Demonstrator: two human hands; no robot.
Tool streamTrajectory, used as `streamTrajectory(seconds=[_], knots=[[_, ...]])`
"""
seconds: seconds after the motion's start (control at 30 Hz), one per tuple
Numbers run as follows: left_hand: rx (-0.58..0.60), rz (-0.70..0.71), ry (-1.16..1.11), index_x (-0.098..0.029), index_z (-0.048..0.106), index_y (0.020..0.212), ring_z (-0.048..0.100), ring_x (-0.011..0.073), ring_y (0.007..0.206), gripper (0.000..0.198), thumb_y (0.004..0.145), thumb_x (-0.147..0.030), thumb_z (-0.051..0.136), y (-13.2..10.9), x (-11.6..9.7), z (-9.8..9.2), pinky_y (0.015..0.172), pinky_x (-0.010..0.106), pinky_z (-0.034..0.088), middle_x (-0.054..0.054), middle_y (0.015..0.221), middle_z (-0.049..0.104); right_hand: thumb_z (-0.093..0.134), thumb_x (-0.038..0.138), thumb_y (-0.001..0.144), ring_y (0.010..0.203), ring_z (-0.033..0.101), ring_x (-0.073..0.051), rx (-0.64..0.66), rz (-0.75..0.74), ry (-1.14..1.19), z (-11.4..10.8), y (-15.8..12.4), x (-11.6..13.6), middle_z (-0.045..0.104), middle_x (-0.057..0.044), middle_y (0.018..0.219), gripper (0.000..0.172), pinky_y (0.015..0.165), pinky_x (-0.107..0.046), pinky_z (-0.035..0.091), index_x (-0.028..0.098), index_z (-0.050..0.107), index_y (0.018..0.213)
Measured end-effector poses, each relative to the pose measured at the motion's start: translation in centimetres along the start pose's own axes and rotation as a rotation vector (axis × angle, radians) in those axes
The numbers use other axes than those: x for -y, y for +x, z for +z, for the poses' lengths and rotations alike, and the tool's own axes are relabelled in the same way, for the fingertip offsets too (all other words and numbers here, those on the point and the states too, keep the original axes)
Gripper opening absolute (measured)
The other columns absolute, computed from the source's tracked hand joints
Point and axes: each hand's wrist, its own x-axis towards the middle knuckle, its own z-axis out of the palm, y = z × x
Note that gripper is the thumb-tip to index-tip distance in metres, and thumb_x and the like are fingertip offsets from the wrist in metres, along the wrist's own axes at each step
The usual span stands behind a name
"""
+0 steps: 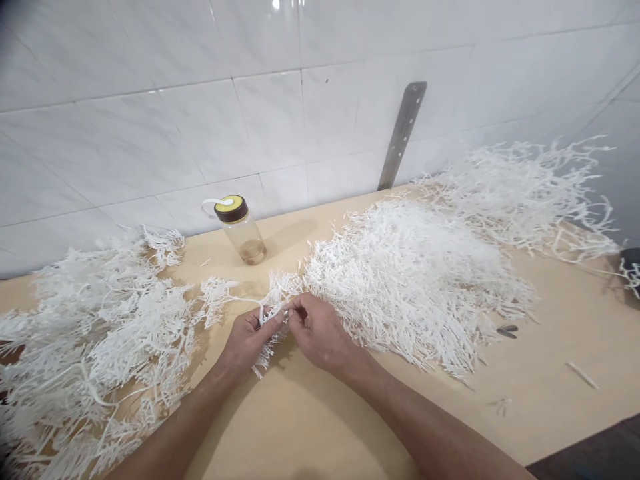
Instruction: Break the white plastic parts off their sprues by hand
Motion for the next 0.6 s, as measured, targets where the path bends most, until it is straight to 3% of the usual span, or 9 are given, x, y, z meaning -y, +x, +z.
streamTrajectory(seconds=[0.23,0.4,0.6], knots=[[0.079,-0.093,-0.167,-0.013,0.065,0.076,0.051,0.0137,0.061,0.04,0.074,-0.05,0.078,0.08,-0.17,-0.33,0.057,0.025,0.04,0.003,0.068,0.059,0.052,0.024,0.093,0.068,0.061,-0.015,0.028,-0.013,0.073,0.02,0.03,0.34,0.066,-0.003,0.081,0.013,0.057,-0.026,0.049,0.019,0.065,0.095],[0.111,-0.127,-0.143,-0.015,0.058,0.069,0.043,0.0102,0.053,0.043,0.073,-0.052,0.078,0.07,-0.27,-0.5,0.052,0.024,0.031,-0.001,0.059,0.051,0.05,0.022,0.094,0.07,0.06,-0.015,-0.007,-0.029,0.028,0.01,-0.04,0.58,0.066,-0.003,0.082,0.014,0.059,-0.026,0.048,0.02,0.064,0.095],[0.066,-0.01,-0.069,-0.014,0.062,0.072,0.044,0.0106,0.059,0.037,0.077,-0.048,0.076,-0.06,-0.04,-0.2,0.054,0.023,0.033,0.0,0.064,0.052,0.048,0.017,0.094,0.071,0.055,-0.015,-0.012,-0.13,-0.108,-0.16,-0.28,0.77,0.061,-0.002,0.082,0.009,0.063,-0.027,0.044,0.019,0.056,0.091]])
